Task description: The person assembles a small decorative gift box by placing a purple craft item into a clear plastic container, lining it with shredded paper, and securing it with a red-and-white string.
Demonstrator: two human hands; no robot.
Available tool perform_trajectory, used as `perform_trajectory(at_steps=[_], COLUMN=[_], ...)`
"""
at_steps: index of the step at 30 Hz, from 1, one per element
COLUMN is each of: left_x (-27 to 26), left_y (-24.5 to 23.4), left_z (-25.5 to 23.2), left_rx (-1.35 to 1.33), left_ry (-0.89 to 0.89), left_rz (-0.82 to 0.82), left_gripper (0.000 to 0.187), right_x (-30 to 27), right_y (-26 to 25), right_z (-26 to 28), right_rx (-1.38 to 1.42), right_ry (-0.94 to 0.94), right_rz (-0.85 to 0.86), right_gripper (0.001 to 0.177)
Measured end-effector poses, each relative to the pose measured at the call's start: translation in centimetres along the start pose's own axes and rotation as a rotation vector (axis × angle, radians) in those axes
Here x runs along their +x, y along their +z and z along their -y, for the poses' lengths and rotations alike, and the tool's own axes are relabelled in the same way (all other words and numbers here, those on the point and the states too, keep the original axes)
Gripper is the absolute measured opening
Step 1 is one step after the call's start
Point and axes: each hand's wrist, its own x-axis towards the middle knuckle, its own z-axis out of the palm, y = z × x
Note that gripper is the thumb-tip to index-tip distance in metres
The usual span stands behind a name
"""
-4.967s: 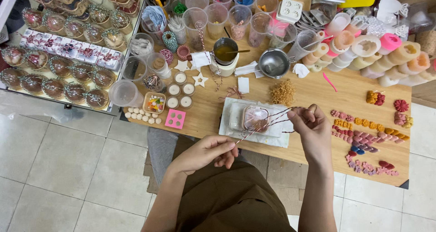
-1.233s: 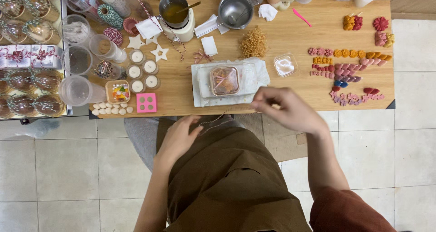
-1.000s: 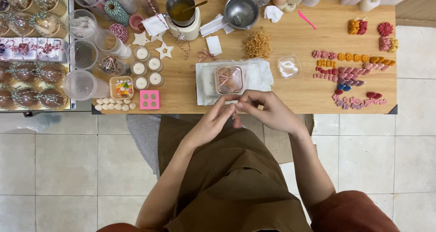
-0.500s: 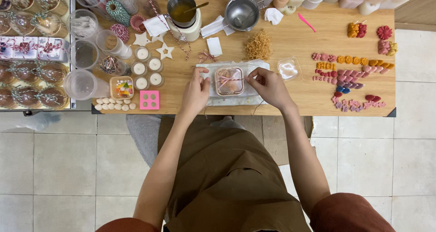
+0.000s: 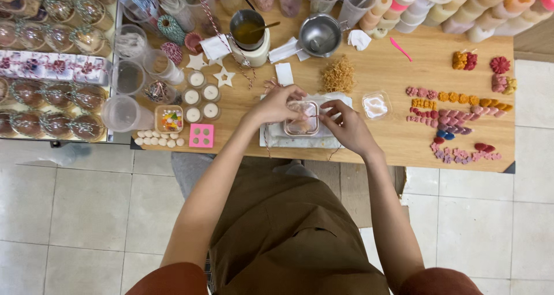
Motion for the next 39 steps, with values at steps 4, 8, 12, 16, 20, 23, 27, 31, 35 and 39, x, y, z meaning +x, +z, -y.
perform_trajectory(at_steps=[4,8,12,16,20,23,27,31,35,39], left_x=[1.6,2.0,2.7,2.8,2.3,1.2,-0.6,-3.2,-6.6,-8.8], left_y=[0.3,0.2,0.1,-0.5,-2.3,-3.5,-4.2,-4.3,-4.0,-2.8], left_z=[2.4,4.2,5.0,4.9,2.9,1.0,-0.8,-2.5,-4.8,-7.8], left_rx=[-0.026,-0.071,-0.043,-0.068,-0.023,0.003,-0.228,-0.313,-0.544,-0.704], left_ry=[0.032,0.049,0.041,0.007,-0.038,-0.081,-0.146,-0.109,-0.186,-0.177], left_rz=[0.026,0.071,0.121,0.21,0.322,0.422,0.482,0.39,0.258,0.166], left_gripper=[0.07,0.077,0.081,0.084,0.085,0.076,0.065,0.058,0.059,0.061], right_x=[-0.3,-0.2,0.4,0.8,0.8,0.8,0.5,1.1,2.1,3.1], right_y=[-0.3,-0.2,0.8,0.9,-0.6,-1.8,-3.4,-4.8,-4.7,-3.2], right_z=[1.1,2.2,2.2,1.7,2.7,4.4,5.7,4.5,1.1,-3.3], right_rx=[0.027,-0.016,-0.082,-0.112,-0.058,-0.049,0.055,0.249,0.371,0.565], right_ry=[0.004,-0.132,-0.22,-0.227,-0.223,-0.279,-0.132,-0.178,-0.065,-0.141], right_rz=[0.029,0.133,0.116,0.115,0.194,0.242,0.324,0.29,0.315,0.307], right_gripper=[0.066,0.11,0.105,0.098,0.098,0.099,0.105,0.079,0.028,0.017])
